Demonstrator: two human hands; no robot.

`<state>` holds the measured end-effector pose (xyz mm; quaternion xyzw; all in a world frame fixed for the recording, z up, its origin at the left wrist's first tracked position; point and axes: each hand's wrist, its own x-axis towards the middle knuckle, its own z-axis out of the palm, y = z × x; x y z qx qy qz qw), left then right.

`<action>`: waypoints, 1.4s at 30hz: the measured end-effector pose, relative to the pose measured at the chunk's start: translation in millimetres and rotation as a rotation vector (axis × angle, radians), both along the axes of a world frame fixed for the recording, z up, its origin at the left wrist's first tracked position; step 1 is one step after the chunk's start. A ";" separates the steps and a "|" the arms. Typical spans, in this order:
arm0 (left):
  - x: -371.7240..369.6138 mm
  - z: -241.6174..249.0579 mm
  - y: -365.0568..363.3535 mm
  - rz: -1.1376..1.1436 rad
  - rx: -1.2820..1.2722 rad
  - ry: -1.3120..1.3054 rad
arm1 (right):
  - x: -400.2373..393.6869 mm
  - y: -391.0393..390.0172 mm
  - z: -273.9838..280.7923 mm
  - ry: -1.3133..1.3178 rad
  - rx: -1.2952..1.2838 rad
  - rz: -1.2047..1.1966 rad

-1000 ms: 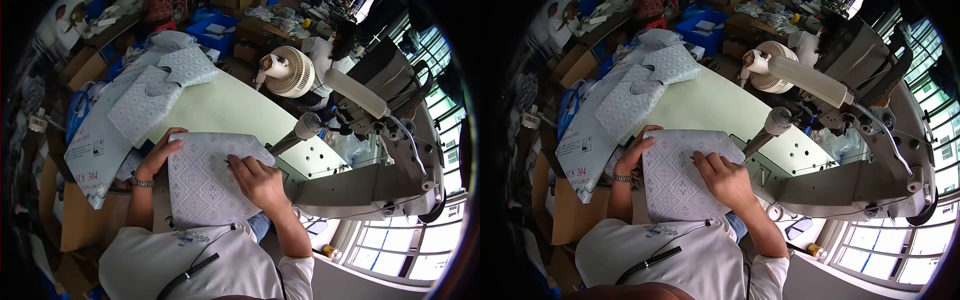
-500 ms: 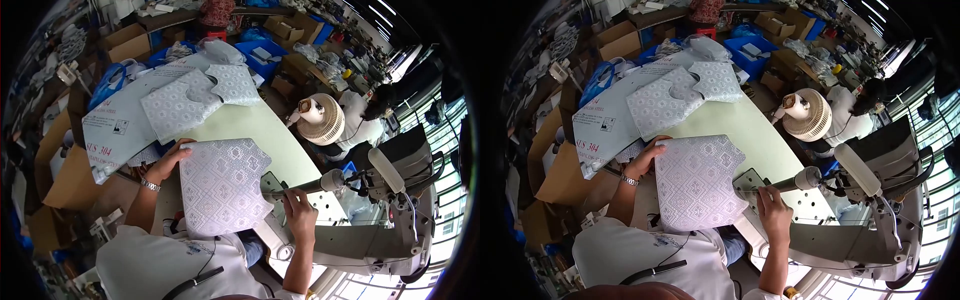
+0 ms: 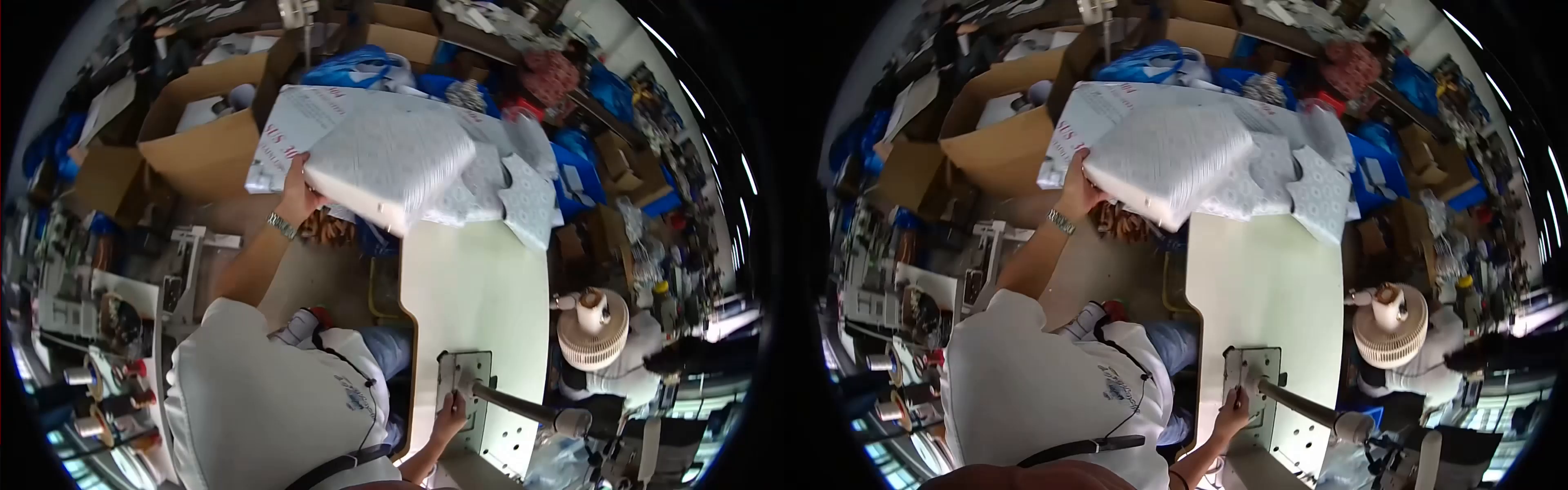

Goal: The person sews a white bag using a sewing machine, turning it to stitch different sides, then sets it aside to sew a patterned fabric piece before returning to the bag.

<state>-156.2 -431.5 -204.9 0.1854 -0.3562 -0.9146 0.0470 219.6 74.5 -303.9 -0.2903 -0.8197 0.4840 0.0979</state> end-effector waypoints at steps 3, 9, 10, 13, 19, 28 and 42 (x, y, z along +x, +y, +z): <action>-22.9 35.6 -66.5 0.489 0.160 0.233 | 26.4 -15.5 -17.6 0.000 -0.074 -0.095; -96.7 54.4 -179.4 0.327 -0.252 0.198 | 79.2 -4.5 -64.3 0.028 -0.048 -0.245; -107.1 46.1 -169.4 0.161 -0.364 0.195 | 85.3 -6.3 -62.2 0.034 -0.039 -0.300; -126.2 18.3 -92.2 -0.255 -0.516 0.096 | 87.7 -10.2 -60.9 0.024 -0.288 -0.556; -126.7 -76.0 95.5 -0.672 -0.618 -0.307 | 91.6 17.0 -80.0 0.315 -0.532 -0.860; -138.9 -106.1 109.6 -0.559 -0.273 -0.174 | 117.7 18.9 -78.1 0.220 -0.134 -0.794; -19.6 8.4 85.8 -0.672 -0.309 0.393 | -27.4 -33.9 77.1 0.323 -0.319 -0.166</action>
